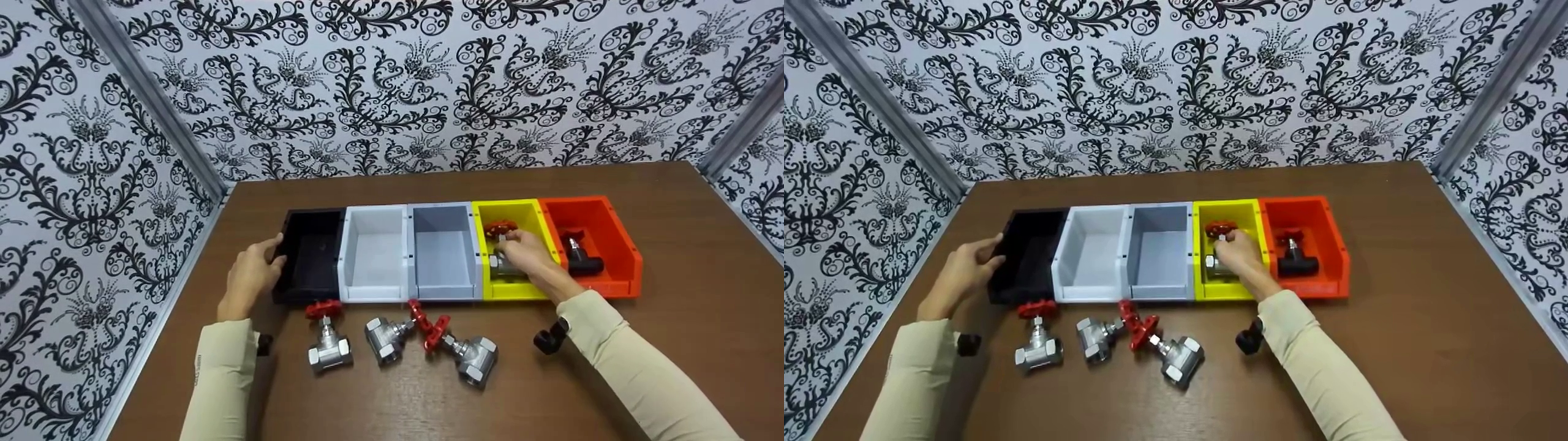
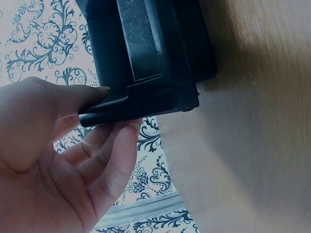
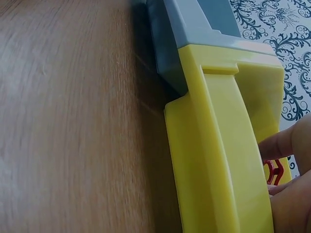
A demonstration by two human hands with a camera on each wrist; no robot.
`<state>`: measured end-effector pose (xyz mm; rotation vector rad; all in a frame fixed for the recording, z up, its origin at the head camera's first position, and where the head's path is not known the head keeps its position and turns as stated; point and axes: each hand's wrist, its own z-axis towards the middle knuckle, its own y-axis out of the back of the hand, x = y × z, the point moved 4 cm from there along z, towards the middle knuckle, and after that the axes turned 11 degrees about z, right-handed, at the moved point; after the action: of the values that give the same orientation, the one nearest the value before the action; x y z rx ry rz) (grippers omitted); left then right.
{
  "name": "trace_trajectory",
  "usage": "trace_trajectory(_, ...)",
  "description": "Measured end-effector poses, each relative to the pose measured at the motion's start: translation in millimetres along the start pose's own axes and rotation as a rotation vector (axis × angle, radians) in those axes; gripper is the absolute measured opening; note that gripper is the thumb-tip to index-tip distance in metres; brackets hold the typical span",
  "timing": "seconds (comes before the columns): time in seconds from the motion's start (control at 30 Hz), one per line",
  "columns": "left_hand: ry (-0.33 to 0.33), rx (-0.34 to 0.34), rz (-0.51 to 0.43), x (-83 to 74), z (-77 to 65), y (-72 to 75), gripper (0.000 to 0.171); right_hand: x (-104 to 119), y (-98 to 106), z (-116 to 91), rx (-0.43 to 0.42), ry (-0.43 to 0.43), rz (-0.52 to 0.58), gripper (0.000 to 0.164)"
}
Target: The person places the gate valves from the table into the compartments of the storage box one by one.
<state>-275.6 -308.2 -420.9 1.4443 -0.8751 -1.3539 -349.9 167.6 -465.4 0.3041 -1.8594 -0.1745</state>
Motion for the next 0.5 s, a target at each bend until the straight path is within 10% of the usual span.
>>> trace_trajectory(0.5,-0.009,-0.006,-0.008,-1.2,-0.4,-0.6,0.049,-0.2,0.2,-1.7,0.014,0.012,-0.032,0.056)
